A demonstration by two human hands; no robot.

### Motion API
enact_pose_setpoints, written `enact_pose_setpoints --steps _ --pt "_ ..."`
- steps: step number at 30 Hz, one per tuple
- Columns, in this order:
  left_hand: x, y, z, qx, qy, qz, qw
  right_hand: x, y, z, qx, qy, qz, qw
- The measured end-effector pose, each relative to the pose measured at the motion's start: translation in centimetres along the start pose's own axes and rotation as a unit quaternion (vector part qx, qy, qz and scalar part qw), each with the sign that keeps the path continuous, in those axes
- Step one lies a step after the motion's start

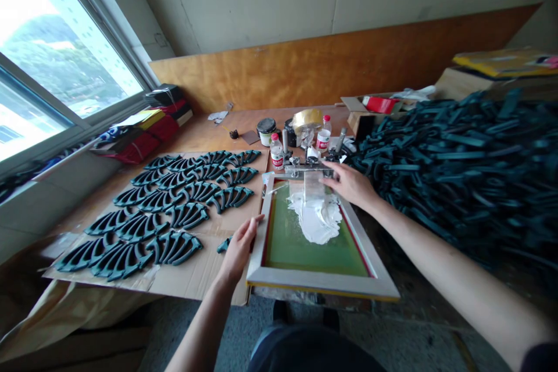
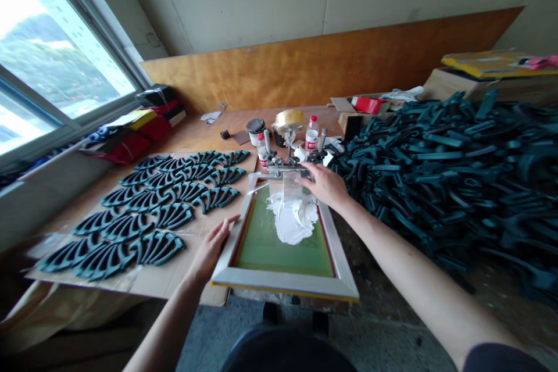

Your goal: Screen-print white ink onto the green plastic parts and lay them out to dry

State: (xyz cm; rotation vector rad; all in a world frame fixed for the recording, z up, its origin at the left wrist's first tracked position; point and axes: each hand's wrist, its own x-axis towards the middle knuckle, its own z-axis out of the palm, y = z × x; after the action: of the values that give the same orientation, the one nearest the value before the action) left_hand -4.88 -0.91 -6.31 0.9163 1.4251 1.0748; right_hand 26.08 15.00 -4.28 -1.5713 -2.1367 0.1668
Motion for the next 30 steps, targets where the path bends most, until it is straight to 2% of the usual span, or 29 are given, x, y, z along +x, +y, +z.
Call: enact_pose_setpoints --steps 2,4,6,8,10,11,13,15,16,17,19,20,22,23,24,26,28,30 --pt "0.4 3.1 0.6 -0.040 0.017 0.036 0.998 -0.9 2.3 -0.5 0.022 0.042 0.058 0.997" --pt "1.5 6.0 1.5 -0.101 0.022 0.098 0.990 -3.0 4.1 0.4 0.021 0.022 0.096 0.995" --pt "3.1 8.8 2.5 -0.149 0.006 0.155 0.977 -5.9 4.6 2.6 0.017 -0.049 0.081 0.995" --pt "4.5 11.0 3.3 -0.167 -0.011 0.177 0.970 -8.7 4.0 5.3 -0.006 -0.105 0.035 0.994" --pt "5.2 11.8 4.0 -0.174 0.006 0.193 0.966 -10.7 2.7 7.6 -0.049 -0.129 0.002 0.990" --pt "5.1 11.4 4.4 -0.179 0.030 0.202 0.962 -11.3 2.0 8.3 -0.063 -0.133 0.001 0.989" --pt "4.1 9.0 5.4 -0.176 0.070 0.181 0.965 -11.8 0.4 9.0 -0.065 -0.134 0.027 0.988" --pt "2.0 4.6 6.9 -0.143 0.036 0.060 0.987 -12.1 -1.8 8.8 -0.048 -0.109 0.065 0.991" --pt "0.8 2.1 7.7 -0.107 -0.040 -0.054 0.992 -12.4 -3.1 8.7 -0.037 -0.080 0.073 0.993" --pt "-0.4 -0.3 8.5 -0.097 -0.102 -0.150 0.979 -12.7 -4.6 8.4 -0.020 -0.047 0.063 0.997" --pt "-2.2 -4.2 9.6 -0.162 -0.095 -0.206 0.960 -13.8 -7.3 8.0 0.037 -0.010 -0.024 0.999" --pt "-2.7 -5.6 9.7 -0.199 -0.065 -0.212 0.955 -14.4 -8.2 7.7 0.072 -0.015 -0.091 0.993" --pt "-2.7 -7.1 8.2 -0.227 0.012 -0.195 0.954 -15.5 -7.9 6.8 0.116 -0.049 -0.186 0.974" --pt "-2.4 -7.6 6.6 -0.208 0.050 -0.183 0.959 -16.1 -6.6 6.1 0.111 -0.058 -0.186 0.974" --pt "-1.8 -8.0 4.5 -0.172 0.087 -0.176 0.965 -16.6 -4.6 5.4 0.082 -0.063 -0.151 0.983" --pt "-0.7 -9.2 -0.6 -0.068 0.162 -0.178 0.968 -17.7 1.0 4.1 -0.039 -0.085 -0.013 0.996" --pt "0.2 -11.0 -5.6 0.045 0.217 -0.225 0.949 -19.0 6.9 3.3 -0.181 -0.170 0.131 0.960" --pt "0.9 -13.2 -9.2 0.206 0.212 -0.253 0.921 -20.2 11.2 3.1 -0.230 -0.222 0.189 0.929"
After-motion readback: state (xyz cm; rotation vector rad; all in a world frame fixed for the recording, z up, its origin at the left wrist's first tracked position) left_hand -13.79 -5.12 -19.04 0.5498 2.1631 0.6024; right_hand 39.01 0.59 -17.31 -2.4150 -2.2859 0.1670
